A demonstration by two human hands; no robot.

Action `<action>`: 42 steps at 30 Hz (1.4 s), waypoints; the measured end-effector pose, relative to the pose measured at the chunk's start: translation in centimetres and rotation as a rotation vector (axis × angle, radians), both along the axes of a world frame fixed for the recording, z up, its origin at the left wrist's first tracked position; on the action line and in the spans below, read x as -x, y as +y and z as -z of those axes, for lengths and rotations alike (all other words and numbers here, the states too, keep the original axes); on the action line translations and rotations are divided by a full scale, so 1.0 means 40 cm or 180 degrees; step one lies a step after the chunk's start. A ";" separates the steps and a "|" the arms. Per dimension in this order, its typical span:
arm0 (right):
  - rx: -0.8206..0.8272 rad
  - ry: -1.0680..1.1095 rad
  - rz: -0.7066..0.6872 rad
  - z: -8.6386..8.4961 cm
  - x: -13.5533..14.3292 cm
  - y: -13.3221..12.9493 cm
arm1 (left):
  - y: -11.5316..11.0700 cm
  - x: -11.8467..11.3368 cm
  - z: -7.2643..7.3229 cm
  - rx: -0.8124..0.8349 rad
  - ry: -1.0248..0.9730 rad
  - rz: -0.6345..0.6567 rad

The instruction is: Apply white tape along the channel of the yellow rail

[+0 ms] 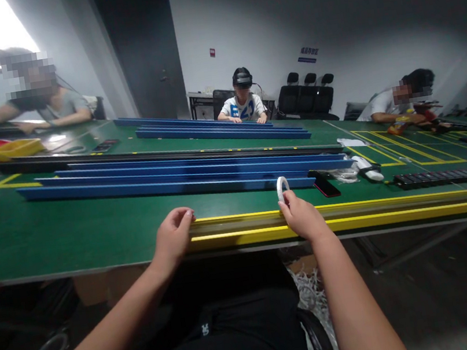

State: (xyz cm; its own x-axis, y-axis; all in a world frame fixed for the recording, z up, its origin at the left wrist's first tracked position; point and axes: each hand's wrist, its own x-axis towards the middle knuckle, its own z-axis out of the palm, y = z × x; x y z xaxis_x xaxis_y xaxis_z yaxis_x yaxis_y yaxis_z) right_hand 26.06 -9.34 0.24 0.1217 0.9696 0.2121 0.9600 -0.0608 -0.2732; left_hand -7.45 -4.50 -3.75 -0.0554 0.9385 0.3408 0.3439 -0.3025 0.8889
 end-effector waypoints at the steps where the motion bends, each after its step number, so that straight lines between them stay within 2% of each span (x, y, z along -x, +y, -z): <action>1: -0.0014 -0.0007 -0.0009 0.000 -0.015 0.000 | 0.001 -0.016 0.002 -0.0020 -0.0007 0.0010; 5: -0.0117 -0.0067 -0.0051 0.004 -0.061 -0.002 | -0.003 -0.058 0.009 -0.0065 0.0012 0.0036; 9: -0.0167 -0.0363 -0.0020 0.003 -0.066 -0.010 | -0.007 -0.059 0.013 -0.0063 0.0042 0.0134; 13: -0.0239 -0.0619 -0.0333 -0.018 -0.027 -0.030 | -0.016 -0.041 -0.005 -0.0331 0.0518 0.0415; 16: -0.0277 -0.0705 -0.0706 -0.037 0.024 -0.049 | -0.031 -0.037 -0.037 -0.0786 0.1016 0.0481; 19: -0.0480 -0.0604 -0.0993 -0.051 0.085 -0.069 | -0.050 -0.045 -0.076 -0.1040 0.1203 0.0627; 24: -0.0648 -0.0268 -0.1562 -0.070 0.187 -0.102 | -0.073 -0.060 -0.124 -0.0949 0.0808 0.1080; 28: -0.0610 -0.0237 -0.1824 -0.086 0.240 -0.125 | -0.083 -0.054 -0.134 -0.0909 0.0621 0.1288; 36: -0.0623 -0.0384 -0.1866 -0.094 0.264 -0.128 | -0.086 -0.031 -0.128 -0.0679 0.0461 0.1113; 42: -0.0667 -0.0516 -0.1957 -0.106 0.271 -0.123 | -0.078 -0.022 -0.137 -0.0535 0.0336 0.1186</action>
